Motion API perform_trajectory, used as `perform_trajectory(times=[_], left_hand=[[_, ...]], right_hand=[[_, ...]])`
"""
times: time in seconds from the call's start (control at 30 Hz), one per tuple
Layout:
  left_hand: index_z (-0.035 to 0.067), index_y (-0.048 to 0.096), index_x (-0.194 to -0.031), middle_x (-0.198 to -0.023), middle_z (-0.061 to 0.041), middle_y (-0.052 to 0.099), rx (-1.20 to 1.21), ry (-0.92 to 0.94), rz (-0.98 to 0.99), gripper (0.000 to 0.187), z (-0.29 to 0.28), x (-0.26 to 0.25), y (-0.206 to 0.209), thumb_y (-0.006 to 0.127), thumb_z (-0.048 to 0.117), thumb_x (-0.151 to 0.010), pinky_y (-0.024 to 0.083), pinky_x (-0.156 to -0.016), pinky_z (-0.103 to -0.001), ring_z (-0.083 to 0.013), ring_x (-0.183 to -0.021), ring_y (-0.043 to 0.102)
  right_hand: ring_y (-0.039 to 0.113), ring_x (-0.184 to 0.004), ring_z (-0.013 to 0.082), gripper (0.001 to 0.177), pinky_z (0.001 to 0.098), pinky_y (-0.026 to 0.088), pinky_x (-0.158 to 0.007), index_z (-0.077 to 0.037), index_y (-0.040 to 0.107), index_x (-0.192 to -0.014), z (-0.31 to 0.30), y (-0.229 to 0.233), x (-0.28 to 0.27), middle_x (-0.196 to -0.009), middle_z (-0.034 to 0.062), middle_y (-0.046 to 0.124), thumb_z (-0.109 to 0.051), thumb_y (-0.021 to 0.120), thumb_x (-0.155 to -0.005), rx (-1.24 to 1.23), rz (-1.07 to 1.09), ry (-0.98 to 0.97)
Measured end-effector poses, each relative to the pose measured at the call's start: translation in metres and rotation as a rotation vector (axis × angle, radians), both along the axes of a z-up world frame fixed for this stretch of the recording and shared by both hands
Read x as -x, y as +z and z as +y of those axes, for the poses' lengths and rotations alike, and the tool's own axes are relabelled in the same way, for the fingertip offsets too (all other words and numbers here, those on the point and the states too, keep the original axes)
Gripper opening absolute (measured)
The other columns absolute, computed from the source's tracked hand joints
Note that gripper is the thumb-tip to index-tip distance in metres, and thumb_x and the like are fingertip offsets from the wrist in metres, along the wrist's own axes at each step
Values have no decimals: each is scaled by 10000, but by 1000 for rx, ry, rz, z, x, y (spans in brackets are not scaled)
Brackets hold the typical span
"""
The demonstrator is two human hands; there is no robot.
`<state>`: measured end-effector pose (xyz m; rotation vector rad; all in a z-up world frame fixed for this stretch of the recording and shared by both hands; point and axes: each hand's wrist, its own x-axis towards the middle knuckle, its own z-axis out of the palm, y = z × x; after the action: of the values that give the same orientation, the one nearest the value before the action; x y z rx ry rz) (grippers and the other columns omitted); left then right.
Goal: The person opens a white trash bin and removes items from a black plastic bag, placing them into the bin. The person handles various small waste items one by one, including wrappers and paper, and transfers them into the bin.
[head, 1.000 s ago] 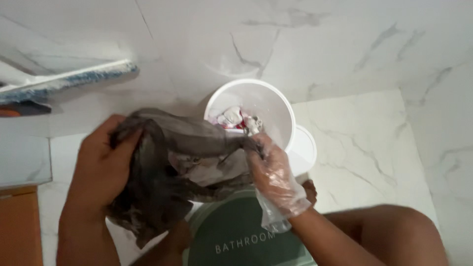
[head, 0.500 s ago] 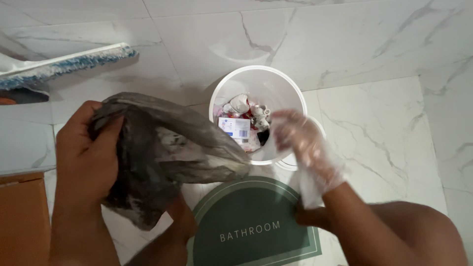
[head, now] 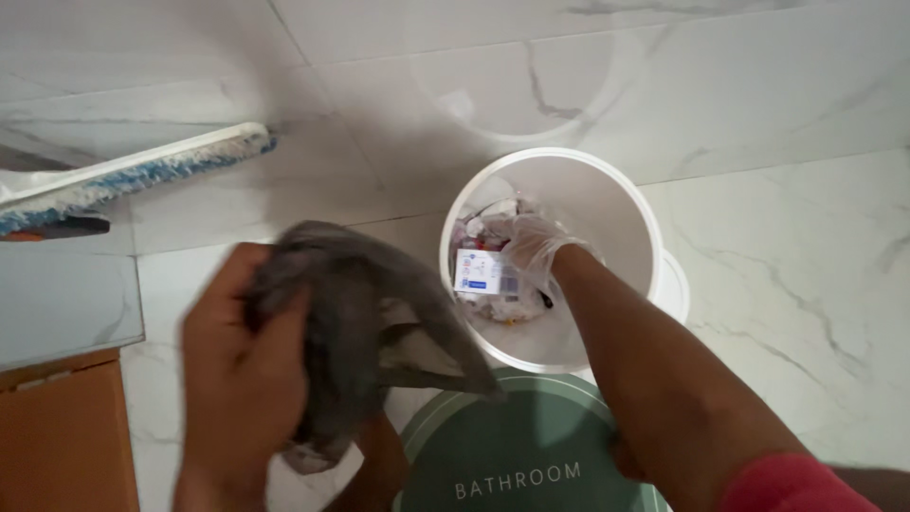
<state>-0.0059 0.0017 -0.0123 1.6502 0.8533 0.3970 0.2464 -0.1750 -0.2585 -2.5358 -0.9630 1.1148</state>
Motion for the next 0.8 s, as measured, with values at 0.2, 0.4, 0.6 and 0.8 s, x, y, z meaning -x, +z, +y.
perform_trajectory(times=[0.2, 0.4, 0.6, 0.8], left_hand=[[14, 621, -994, -843, 5, 624, 131, -149, -96, 82, -10, -21, -6, 589, -27, -932, 486, -690, -220, -56, -785, 562], [14, 627, -1020, -861, 0, 624, 53, -145, -137, 64, -15, -20, -8, 601, -9, -966, 485, -721, -225, -61, -808, 568], [5, 633, -1008, -865, -2, 630, 53, -173, -209, 45, -18, -23, -10, 595, 27, -998, 483, -721, -235, -72, -802, 555], [17, 638, -975, -799, 0, 619, -8, -49, -214, 77, -42, -16, 1, 602, 78, -1005, 467, -664, -248, -74, -744, 538]], right_hand=[[549, -1296, 277, 448, 399, 358, -1172, -175, 655, -1306, 0, -58, -13, -1370, 60, 620, -170, 600, -861, -33, -233, 487], [439, -1383, 295, 569, 440, 307, -1190, -205, 577, -1397, -14, 17, -3, -1470, 77, 511, -347, 564, -846, -90, 55, 121], [311, -1493, 309, 770, 515, 246, -1221, -254, 486, -1499, -78, 171, 48, -1613, 72, 365, -620, 541, -824, -303, 283, -186], [354, -1517, 279, 758, 505, 290, -1199, -305, 478, -1501, -142, 291, 96, -1662, 7, 404, -574, 606, -804, -397, 260, -420]])
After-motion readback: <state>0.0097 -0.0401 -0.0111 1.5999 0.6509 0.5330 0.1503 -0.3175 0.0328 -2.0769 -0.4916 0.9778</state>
